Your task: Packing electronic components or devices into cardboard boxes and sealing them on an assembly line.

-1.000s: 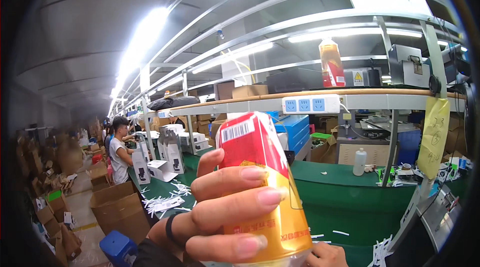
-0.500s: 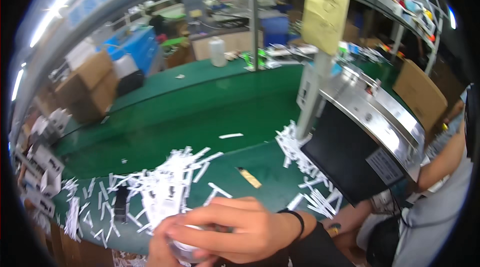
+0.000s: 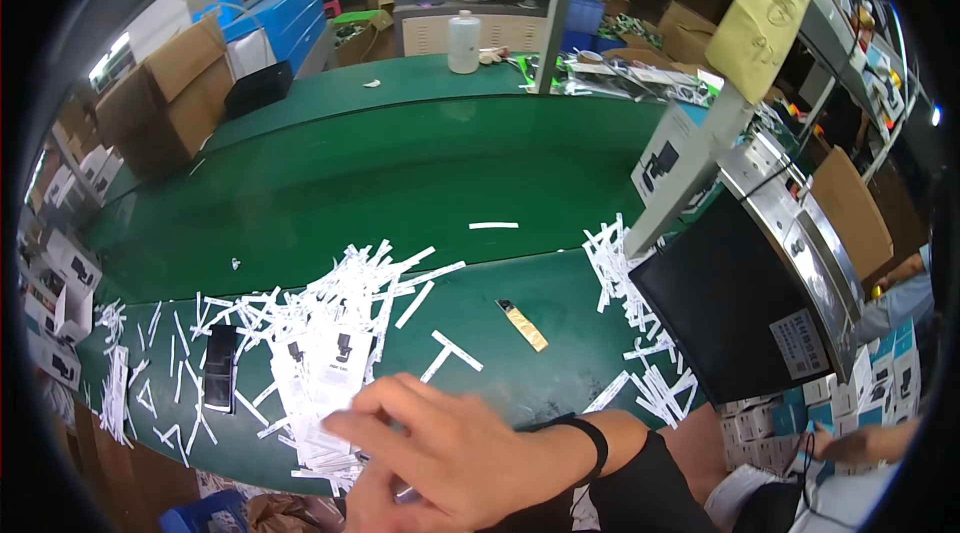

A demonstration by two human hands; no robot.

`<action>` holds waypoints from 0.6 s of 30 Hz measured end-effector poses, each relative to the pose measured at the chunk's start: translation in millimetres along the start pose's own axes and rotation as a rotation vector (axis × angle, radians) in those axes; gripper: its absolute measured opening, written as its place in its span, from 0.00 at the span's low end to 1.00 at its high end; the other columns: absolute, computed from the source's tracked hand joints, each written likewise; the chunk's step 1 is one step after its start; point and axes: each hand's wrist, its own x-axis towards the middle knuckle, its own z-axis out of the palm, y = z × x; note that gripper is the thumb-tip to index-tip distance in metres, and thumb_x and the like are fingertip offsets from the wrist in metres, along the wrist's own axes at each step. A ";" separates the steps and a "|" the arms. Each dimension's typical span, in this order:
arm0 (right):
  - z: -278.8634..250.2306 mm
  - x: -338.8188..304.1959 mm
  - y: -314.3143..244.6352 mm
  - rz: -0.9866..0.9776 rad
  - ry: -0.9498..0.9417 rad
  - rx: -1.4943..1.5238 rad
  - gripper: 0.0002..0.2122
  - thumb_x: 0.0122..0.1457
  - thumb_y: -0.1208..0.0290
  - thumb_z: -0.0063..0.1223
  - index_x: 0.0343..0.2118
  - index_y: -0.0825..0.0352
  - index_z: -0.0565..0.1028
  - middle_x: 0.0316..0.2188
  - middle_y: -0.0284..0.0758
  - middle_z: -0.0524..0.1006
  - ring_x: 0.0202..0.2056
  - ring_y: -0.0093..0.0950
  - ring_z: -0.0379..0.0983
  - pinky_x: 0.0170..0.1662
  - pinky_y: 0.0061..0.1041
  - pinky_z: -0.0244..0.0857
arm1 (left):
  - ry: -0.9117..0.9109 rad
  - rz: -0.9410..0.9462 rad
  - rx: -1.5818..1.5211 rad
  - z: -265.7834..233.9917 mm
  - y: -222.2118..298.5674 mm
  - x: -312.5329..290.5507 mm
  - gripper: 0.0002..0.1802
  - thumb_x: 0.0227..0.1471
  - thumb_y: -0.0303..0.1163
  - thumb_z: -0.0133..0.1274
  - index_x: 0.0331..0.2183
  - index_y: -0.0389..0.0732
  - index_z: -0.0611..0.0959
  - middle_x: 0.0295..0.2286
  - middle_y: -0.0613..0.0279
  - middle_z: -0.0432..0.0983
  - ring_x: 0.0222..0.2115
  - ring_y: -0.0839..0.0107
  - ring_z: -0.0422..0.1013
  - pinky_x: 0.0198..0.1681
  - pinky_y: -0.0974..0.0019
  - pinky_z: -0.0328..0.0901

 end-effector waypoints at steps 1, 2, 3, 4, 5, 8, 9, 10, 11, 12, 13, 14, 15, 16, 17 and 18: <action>3.9 3.4 1.8 -0.004 -0.014 -0.007 0.22 0.61 0.63 0.58 0.53 0.73 0.72 0.43 0.47 0.72 0.37 0.35 0.75 0.29 0.30 0.71 | 0.064 -0.122 -0.162 0.3 1.7 1.5 0.43 0.38 0.31 0.72 0.55 0.34 0.72 0.48 0.43 0.73 0.46 0.52 0.74 0.50 0.53 0.69; 6.5 5.0 2.1 -0.065 0.013 0.180 0.29 0.62 0.53 0.55 0.57 0.74 0.68 0.43 0.45 0.75 0.39 0.36 0.76 0.38 0.31 0.71 | 0.019 -0.144 -0.146 -5.0 -4.0 -3.8 0.46 0.39 0.34 0.73 0.57 0.31 0.69 0.48 0.42 0.72 0.46 0.52 0.74 0.49 0.53 0.69; 8.7 6.6 0.1 -0.122 0.042 0.362 0.37 0.63 0.44 0.53 0.62 0.75 0.65 0.43 0.44 0.78 0.41 0.37 0.77 0.46 0.32 0.70 | 0.031 -0.137 -0.159 -6.8 -4.8 -8.2 0.46 0.39 0.34 0.73 0.57 0.31 0.69 0.48 0.42 0.72 0.46 0.52 0.74 0.49 0.53 0.69; 14.5 9.1 -5.7 -0.110 0.128 0.461 0.28 0.67 0.48 0.47 0.54 0.72 0.70 0.41 0.43 0.75 0.41 0.35 0.75 0.48 0.36 0.69 | 0.131 -0.162 -0.172 -8.6 -3.7 -12.0 0.48 0.38 0.34 0.73 0.57 0.30 0.67 0.48 0.41 0.72 0.47 0.51 0.74 0.50 0.52 0.69; 11.4 6.7 -9.2 -0.111 0.118 0.430 0.28 0.67 0.48 0.47 0.54 0.72 0.70 0.41 0.43 0.75 0.41 0.35 0.75 0.48 0.36 0.69 | 0.232 -0.178 -0.193 -11.5 -2.7 -12.5 0.50 0.38 0.35 0.73 0.58 0.29 0.65 0.48 0.39 0.71 0.48 0.50 0.73 0.51 0.52 0.68; -8.8 -0.6 -5.8 -0.075 -0.225 0.434 0.21 0.60 0.79 0.54 0.58 0.73 0.70 0.52 0.47 0.76 0.48 0.37 0.78 0.40 0.30 0.77 | 0.327 -0.058 0.017 -14.2 -9.1 -26.4 0.50 0.34 0.32 0.73 0.57 0.29 0.65 0.45 0.40 0.70 0.46 0.48 0.72 0.49 0.51 0.67; -9.6 -1.0 -2.0 -0.090 -0.245 0.429 0.21 0.60 0.79 0.54 0.58 0.73 0.70 0.52 0.47 0.76 0.48 0.37 0.78 0.40 0.30 0.77 | 0.334 -0.078 0.147 -15.7 -12.3 -34.6 0.50 0.33 0.31 0.73 0.56 0.30 0.66 0.44 0.41 0.70 0.44 0.47 0.71 0.49 0.51 0.66; -7.0 -3.8 1.7 -0.097 -0.191 0.275 0.20 0.60 0.80 0.56 0.56 0.73 0.72 0.47 0.45 0.79 0.44 0.38 0.80 0.39 0.30 0.77 | 0.236 -0.106 0.113 -15.1 -21.8 -37.9 0.48 0.31 0.32 0.73 0.54 0.30 0.67 0.45 0.42 0.69 0.42 0.46 0.71 0.47 0.50 0.65; -3.8 -6.9 -1.4 -0.099 -0.136 0.118 0.20 0.59 0.80 0.57 0.55 0.73 0.74 0.42 0.44 0.82 0.40 0.39 0.82 0.39 0.30 0.77 | 0.260 -0.111 0.113 -17.3 -22.2 -35.5 0.48 0.31 0.32 0.73 0.54 0.30 0.67 0.45 0.42 0.69 0.42 0.46 0.71 0.47 0.50 0.65; 0.3 -11.6 -8.2 -0.113 -0.159 0.132 0.20 0.59 0.80 0.57 0.55 0.73 0.74 0.42 0.44 0.82 0.40 0.39 0.82 0.39 0.30 0.77 | 0.183 -0.109 0.176 -20.8 -15.9 -30.6 0.49 0.31 0.32 0.73 0.54 0.30 0.67 0.46 0.41 0.69 0.43 0.45 0.71 0.48 0.50 0.65; 4.7 -16.7 -14.5 -0.102 -0.064 -0.058 0.19 0.59 0.78 0.58 0.54 0.75 0.74 0.39 0.44 0.82 0.37 0.39 0.82 0.38 0.30 0.77 | 0.105 -0.113 0.239 -21.7 -10.8 -27.7 0.50 0.30 0.32 0.73 0.54 0.30 0.66 0.46 0.40 0.68 0.43 0.45 0.71 0.48 0.49 0.65; 6.8 -17.8 -23.1 -0.095 0.036 -0.244 0.19 0.60 0.77 0.59 0.54 0.77 0.74 0.37 0.44 0.82 0.35 0.40 0.81 0.37 0.31 0.76 | 0.224 -0.074 0.181 -18.0 -6.9 -27.6 0.51 0.31 0.31 0.72 0.56 0.31 0.64 0.46 0.40 0.69 0.44 0.43 0.71 0.49 0.47 0.65; 7.7 -11.1 -28.9 -0.122 0.016 -0.211 0.19 0.60 0.77 0.59 0.54 0.77 0.74 0.37 0.44 0.82 0.35 0.40 0.81 0.37 0.31 0.76 | 0.248 -0.103 0.208 -20.1 -5.4 -27.2 0.51 0.31 0.31 0.72 0.56 0.31 0.64 0.46 0.40 0.69 0.44 0.43 0.71 0.49 0.47 0.65; 8.3 -3.5 -36.3 -0.116 0.066 -0.070 0.19 0.58 0.75 0.61 0.52 0.76 0.76 0.37 0.43 0.82 0.35 0.39 0.82 0.36 0.30 0.76 | 0.269 -0.056 0.118 -23.6 -4.3 -27.7 0.51 0.32 0.32 0.72 0.56 0.31 0.63 0.47 0.40 0.68 0.44 0.42 0.71 0.49 0.46 0.65; 11.8 3.9 -39.1 -0.106 0.099 0.081 0.19 0.56 0.73 0.64 0.50 0.75 0.77 0.38 0.43 0.82 0.36 0.38 0.82 0.35 0.28 0.77 | 0.299 -0.017 0.034 -26.8 -5.2 -32.6 0.51 0.33 0.32 0.71 0.57 0.31 0.63 0.47 0.40 0.68 0.44 0.41 0.71 0.48 0.45 0.65; 9.7 3.6 -38.7 -0.111 0.074 0.095 0.19 0.56 0.73 0.64 0.50 0.75 0.77 0.38 0.43 0.82 0.36 0.38 0.82 0.35 0.28 0.77 | 0.340 -0.041 -0.048 -24.3 -8.8 -31.8 0.49 0.35 0.33 0.71 0.56 0.31 0.64 0.45 0.38 0.70 0.43 0.41 0.71 0.47 0.46 0.66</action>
